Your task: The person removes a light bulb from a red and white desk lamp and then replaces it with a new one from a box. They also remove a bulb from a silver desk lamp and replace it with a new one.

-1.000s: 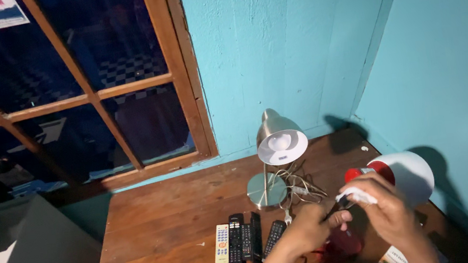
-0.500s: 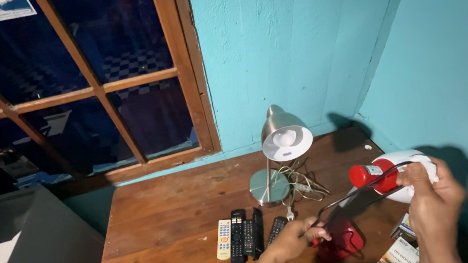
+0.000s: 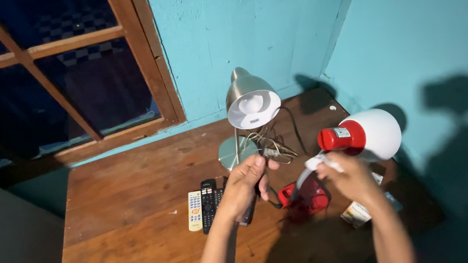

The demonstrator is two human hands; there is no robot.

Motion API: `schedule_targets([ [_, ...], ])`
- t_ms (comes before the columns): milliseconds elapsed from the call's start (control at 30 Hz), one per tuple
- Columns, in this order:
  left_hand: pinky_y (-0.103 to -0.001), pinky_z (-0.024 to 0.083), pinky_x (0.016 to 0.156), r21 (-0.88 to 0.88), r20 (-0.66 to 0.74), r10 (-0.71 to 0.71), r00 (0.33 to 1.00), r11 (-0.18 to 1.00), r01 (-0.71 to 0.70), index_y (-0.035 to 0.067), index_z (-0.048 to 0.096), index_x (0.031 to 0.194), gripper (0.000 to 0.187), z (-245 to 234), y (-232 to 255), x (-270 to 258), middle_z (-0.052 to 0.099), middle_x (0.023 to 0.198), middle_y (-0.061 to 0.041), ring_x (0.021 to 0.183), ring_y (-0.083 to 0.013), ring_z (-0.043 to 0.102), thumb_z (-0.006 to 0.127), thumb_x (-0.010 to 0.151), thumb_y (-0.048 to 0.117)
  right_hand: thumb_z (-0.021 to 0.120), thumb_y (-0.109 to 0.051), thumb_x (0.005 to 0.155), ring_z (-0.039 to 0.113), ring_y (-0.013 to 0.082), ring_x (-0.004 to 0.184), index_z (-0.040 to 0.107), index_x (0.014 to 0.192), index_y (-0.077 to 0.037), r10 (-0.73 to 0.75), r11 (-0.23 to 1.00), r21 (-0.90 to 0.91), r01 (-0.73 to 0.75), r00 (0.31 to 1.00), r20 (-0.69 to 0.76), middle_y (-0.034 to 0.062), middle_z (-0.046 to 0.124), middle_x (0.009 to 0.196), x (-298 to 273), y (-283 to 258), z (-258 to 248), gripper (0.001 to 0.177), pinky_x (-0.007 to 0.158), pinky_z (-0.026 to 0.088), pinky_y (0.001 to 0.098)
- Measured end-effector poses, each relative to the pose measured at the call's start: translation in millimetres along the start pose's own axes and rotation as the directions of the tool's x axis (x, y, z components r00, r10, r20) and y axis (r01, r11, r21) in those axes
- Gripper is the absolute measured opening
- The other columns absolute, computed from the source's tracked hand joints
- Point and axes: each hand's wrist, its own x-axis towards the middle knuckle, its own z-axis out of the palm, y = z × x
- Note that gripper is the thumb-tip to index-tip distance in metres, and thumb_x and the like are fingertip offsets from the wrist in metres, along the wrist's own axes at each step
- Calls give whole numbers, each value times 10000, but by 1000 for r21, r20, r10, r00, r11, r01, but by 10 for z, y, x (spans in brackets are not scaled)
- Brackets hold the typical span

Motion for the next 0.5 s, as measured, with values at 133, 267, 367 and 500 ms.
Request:
schedule_targets([
  [133,-212,481,912,164,29,120,992,979,-123,3,712,1127,378,210,201,-99,570,687,-14,715,-115,581,519,1101,327,736,-275,906,727,211,802,731,1066,-93,-43,983,-172,67,989,139,109,772,880,-60,-96,90,243,765,537,349],
  [267,-248,479,906,104,70,98,993,989,-105,46,671,1200,268,262,226,-156,654,808,-8,826,-114,607,512,1072,220,675,-201,931,723,243,881,737,1135,-95,-206,976,-132,171,919,-336,114,739,995,-182,-603,-197,238,781,539,360],
  [367,-275,498,845,120,85,11,996,993,-21,68,660,1203,227,296,190,-152,670,864,1,855,-106,605,517,1056,165,629,-123,974,708,219,969,711,1154,-74,-401,916,-206,345,755,-519,87,720,1066,-428,-1162,-393,203,894,512,375],
  [500,-287,507,841,368,144,99,985,918,-146,14,712,1083,233,331,118,-146,717,921,-23,884,-122,623,515,1070,138,747,-210,829,690,220,1108,731,1061,-123,-899,371,-559,741,438,-16,35,742,1075,-477,-1677,-337,247,1089,280,550],
])
